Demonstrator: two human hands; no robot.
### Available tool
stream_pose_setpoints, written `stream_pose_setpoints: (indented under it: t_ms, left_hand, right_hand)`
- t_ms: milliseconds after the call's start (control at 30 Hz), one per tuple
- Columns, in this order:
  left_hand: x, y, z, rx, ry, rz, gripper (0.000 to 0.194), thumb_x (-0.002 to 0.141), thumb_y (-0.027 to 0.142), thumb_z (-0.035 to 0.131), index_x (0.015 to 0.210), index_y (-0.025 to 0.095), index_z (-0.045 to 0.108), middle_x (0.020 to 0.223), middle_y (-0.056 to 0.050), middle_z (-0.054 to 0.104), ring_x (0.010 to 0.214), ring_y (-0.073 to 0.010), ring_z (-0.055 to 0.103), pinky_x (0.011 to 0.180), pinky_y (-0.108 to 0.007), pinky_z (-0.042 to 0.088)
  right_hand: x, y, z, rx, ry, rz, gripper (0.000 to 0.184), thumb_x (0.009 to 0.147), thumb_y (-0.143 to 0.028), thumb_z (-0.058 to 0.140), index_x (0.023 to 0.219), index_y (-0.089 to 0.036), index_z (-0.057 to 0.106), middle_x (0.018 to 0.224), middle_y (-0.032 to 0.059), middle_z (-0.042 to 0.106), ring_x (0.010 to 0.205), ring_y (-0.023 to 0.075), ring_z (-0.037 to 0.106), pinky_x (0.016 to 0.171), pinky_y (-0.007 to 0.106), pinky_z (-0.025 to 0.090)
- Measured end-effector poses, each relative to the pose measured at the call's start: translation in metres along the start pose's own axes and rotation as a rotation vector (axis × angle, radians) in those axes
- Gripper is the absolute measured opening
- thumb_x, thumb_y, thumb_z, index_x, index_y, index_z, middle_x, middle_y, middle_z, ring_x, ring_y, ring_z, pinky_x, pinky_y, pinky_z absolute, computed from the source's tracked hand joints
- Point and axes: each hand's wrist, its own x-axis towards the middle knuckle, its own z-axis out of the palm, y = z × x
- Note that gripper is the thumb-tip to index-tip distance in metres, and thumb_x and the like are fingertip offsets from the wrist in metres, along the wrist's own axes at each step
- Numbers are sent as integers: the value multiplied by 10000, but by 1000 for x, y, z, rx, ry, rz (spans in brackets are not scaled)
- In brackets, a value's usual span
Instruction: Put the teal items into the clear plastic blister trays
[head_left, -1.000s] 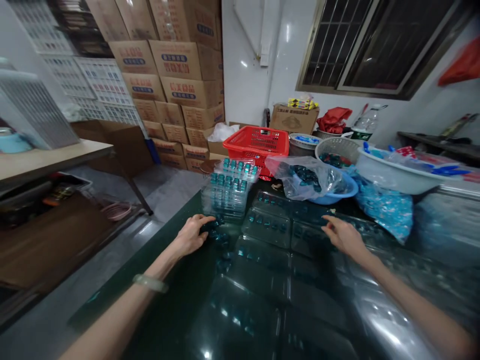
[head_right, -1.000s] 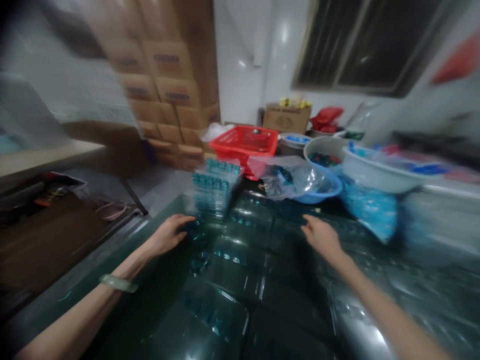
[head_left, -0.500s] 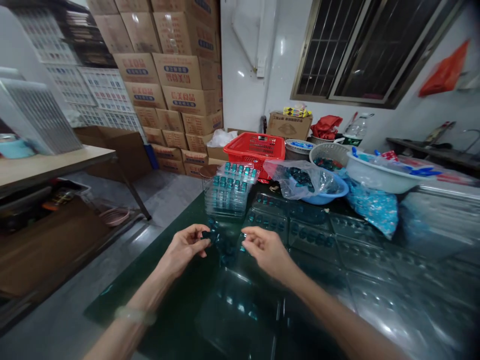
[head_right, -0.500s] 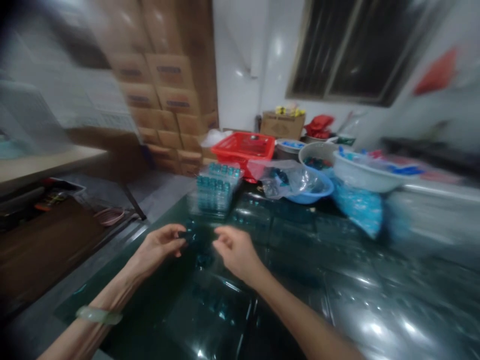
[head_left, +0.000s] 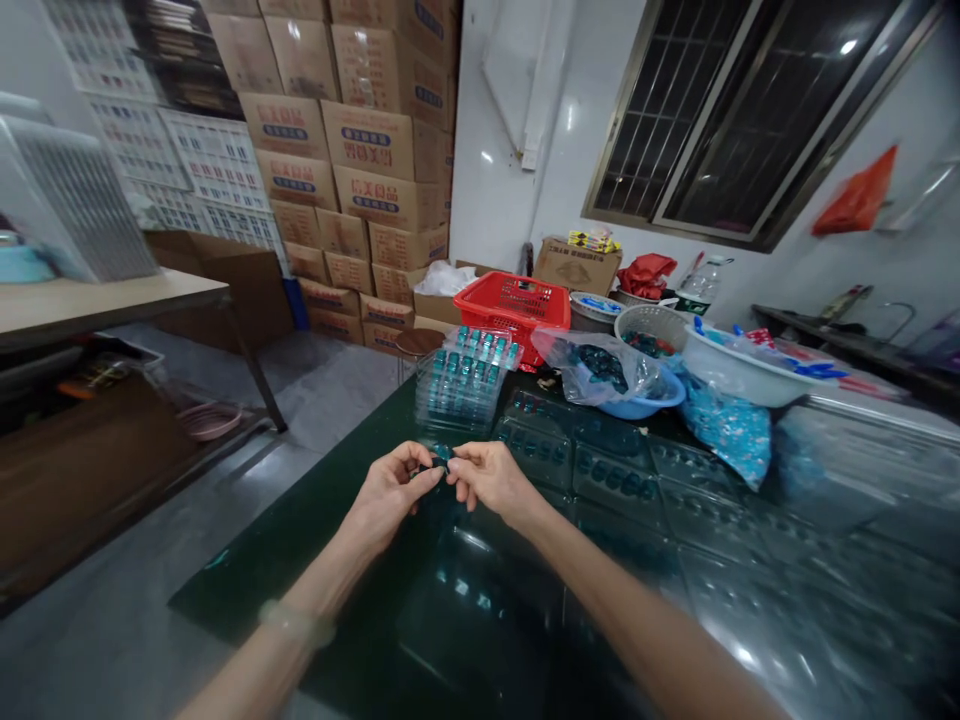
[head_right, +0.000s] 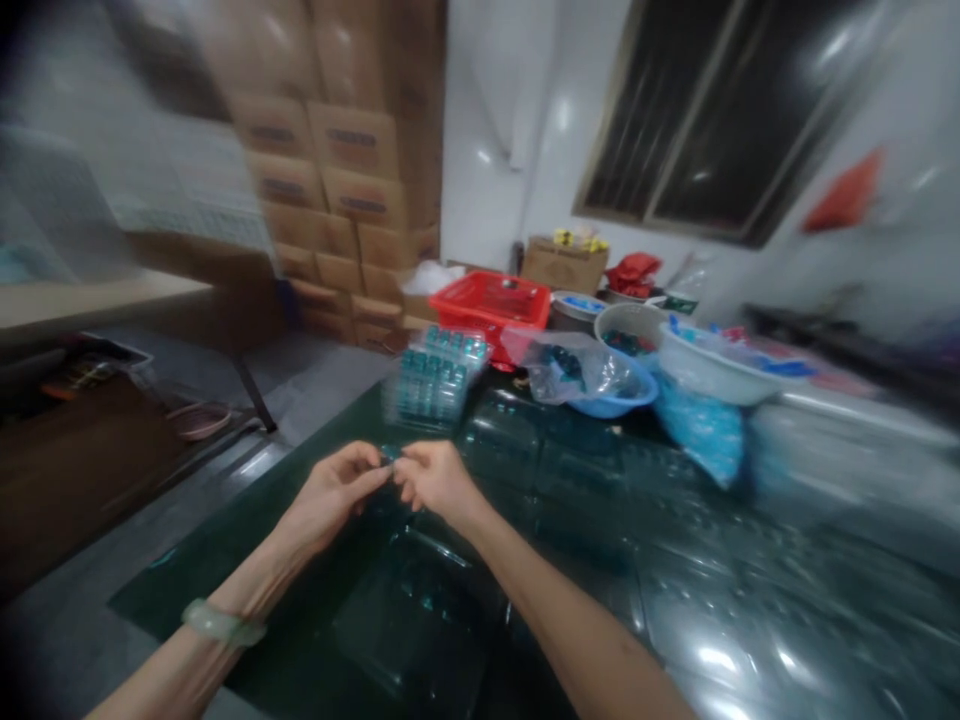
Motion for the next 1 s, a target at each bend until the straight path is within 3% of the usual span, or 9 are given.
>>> stream_pose_setpoints:
  t_ms: [200, 367, 467, 633, 833, 1000]
  left_hand:
    - [3, -8, -7, 90, 110, 13, 130, 644, 254, 598, 722, 187, 519, 593, 59, 499, 400, -45, 372, 337, -169, 227]
    - [1, 0, 5, 125, 48, 61, 144, 629, 237, 623, 725, 180, 531, 687, 25, 540, 574, -94, 498, 505, -197, 381]
    - [2, 8, 13, 140, -24, 71, 144, 611, 222, 641, 714, 172, 554, 712, 3, 576, 653, -127, 531, 588, -226, 409]
    - [1, 8, 11, 122, -75, 18, 207, 657, 275, 607, 832, 173, 566, 711, -4, 593, 539, -112, 517, 412, -200, 345]
    - [1, 7, 2, 64, -161, -43, 299, 657, 234, 626, 936, 156, 552, 864, -59, 629, 794, -175, 573, 668, -266, 435]
    - [2, 8, -7, 5, -254, -115, 284, 640, 202, 645, 909, 146, 575, 800, -52, 651, 767, -176, 587, 712, -281, 420]
  right_hand:
    - [-3, 2, -29, 37, 164, -8, 235, 760, -342, 448, 807, -130, 537, 591, -22, 524, 386, 42, 458, 301, 137, 362]
    - [-12, -4, -20, 20, 92, -22, 439, 645, -355, 615, 1032, -183, 495, 693, -4, 572, 472, 88, 533, 298, 146, 381]
    - [-12, -5, -8, -10, 68, -32, 349, 677, -365, 579, 970, -178, 537, 591, -31, 542, 390, 65, 479, 282, 141, 347]
    - [-6, -3, -6, 33, 101, -12, 288, 760, -385, 457, 884, -141, 548, 452, -64, 464, 288, 39, 371, 266, 139, 281]
    - [-1, 6, -11, 92, 133, 3, 314, 800, -403, 370, 870, -143, 532, 495, -45, 483, 298, 38, 372, 256, 135, 259]
    - [4, 14, -13, 105, 169, 0, 308, 801, -411, 366, 848, -154, 530, 504, -40, 495, 318, 52, 409, 255, 134, 277]
